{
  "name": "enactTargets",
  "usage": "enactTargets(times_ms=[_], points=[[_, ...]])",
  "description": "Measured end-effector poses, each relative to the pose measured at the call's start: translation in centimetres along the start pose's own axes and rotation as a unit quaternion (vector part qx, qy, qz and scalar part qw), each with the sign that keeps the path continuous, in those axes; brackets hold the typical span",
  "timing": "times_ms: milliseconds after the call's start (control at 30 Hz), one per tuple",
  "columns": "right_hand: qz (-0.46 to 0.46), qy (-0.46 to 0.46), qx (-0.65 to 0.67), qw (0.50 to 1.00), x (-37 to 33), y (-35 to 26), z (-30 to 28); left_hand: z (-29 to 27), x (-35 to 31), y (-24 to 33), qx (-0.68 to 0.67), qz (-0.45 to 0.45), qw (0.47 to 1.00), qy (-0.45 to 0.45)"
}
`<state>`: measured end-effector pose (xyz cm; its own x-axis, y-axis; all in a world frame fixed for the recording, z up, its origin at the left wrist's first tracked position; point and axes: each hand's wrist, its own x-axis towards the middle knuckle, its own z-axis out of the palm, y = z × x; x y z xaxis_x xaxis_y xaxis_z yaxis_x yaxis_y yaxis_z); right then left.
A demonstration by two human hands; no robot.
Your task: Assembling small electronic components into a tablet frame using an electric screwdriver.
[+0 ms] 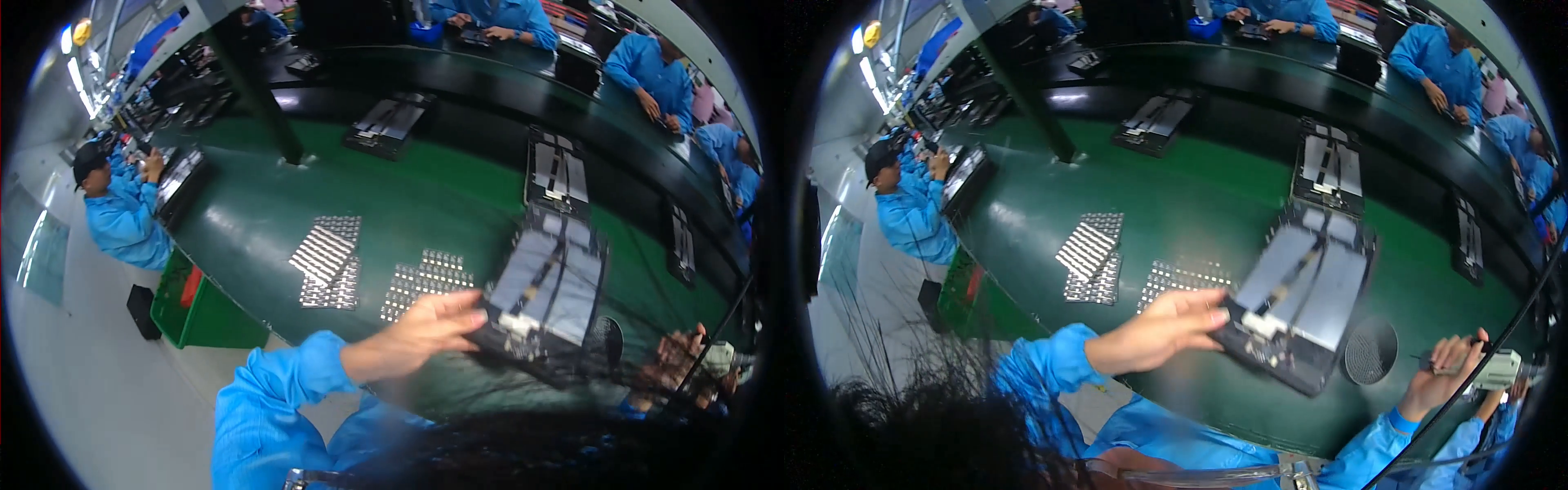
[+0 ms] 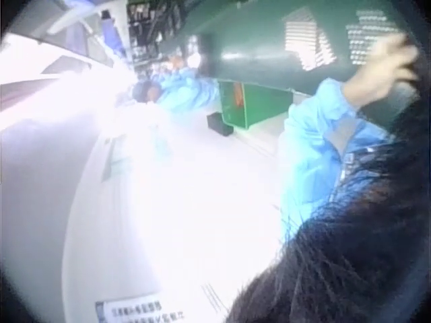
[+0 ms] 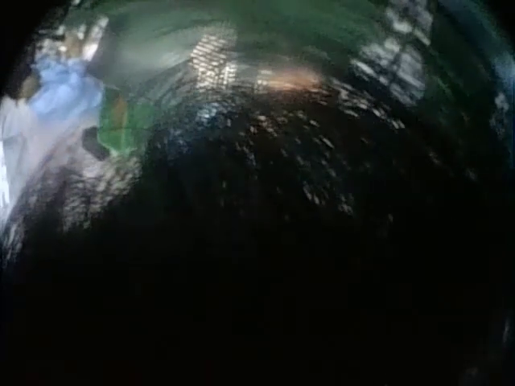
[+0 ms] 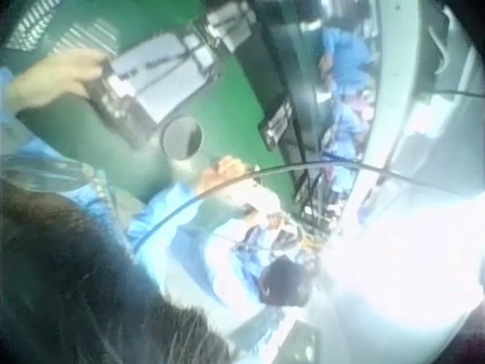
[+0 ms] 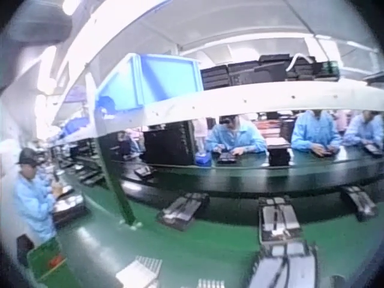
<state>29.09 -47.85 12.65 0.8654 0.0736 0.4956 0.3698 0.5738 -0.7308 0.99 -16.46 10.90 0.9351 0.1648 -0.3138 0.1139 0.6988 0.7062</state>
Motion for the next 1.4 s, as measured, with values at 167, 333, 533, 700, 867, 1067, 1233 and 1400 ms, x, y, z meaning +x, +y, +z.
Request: enactTargets(times_ms=[167,333,533,700,867,1067,1233,1400], points=[[-0.012,0.060,-0.041,0.997,-0.1,0.7,-0.8,-4.4,5.9,9.0,0.192,0.220,0.943,0.158],[0.053,0.166,-0.117,0.978,-1.1,-1.5,5.7,-13.2,16.1,13.8,0.232,0.222,0.916,0.240],[0.019,0.035,-0.069,0.997,-1.3,0.9,-1.6,-13.6,20.1,15.1,0.556,0.138,0.774,0.269],[0.045,-0.020,-0.021,0.999,-1.7,0.5,-0.4,-3.5,22.8,8.2,0.659,0.337,0.646,0.187],[0.134,-0.104,-0.116,0.979,-0.8,-0.5,0.5,-1.5,25.4,5.3,0.782,0.332,0.486,0.204],[0.146,-0.053,-0.048,0.987,-2.3,0.6,0.2,-3.2,28.3,4.5,0.588,0.359,0.703,0.174],[0.095,-0.054,-0.031,0.993,-3.8,3.4,-0.6,-2.1,28.9,5.2,0.190,0.180,0.962,0.080],[0.082,-0.055,-0.036,0.994,-4.4,3.7,-1.1,1.1,23.8,3.0,0.134,0.158,0.976,0.067]])
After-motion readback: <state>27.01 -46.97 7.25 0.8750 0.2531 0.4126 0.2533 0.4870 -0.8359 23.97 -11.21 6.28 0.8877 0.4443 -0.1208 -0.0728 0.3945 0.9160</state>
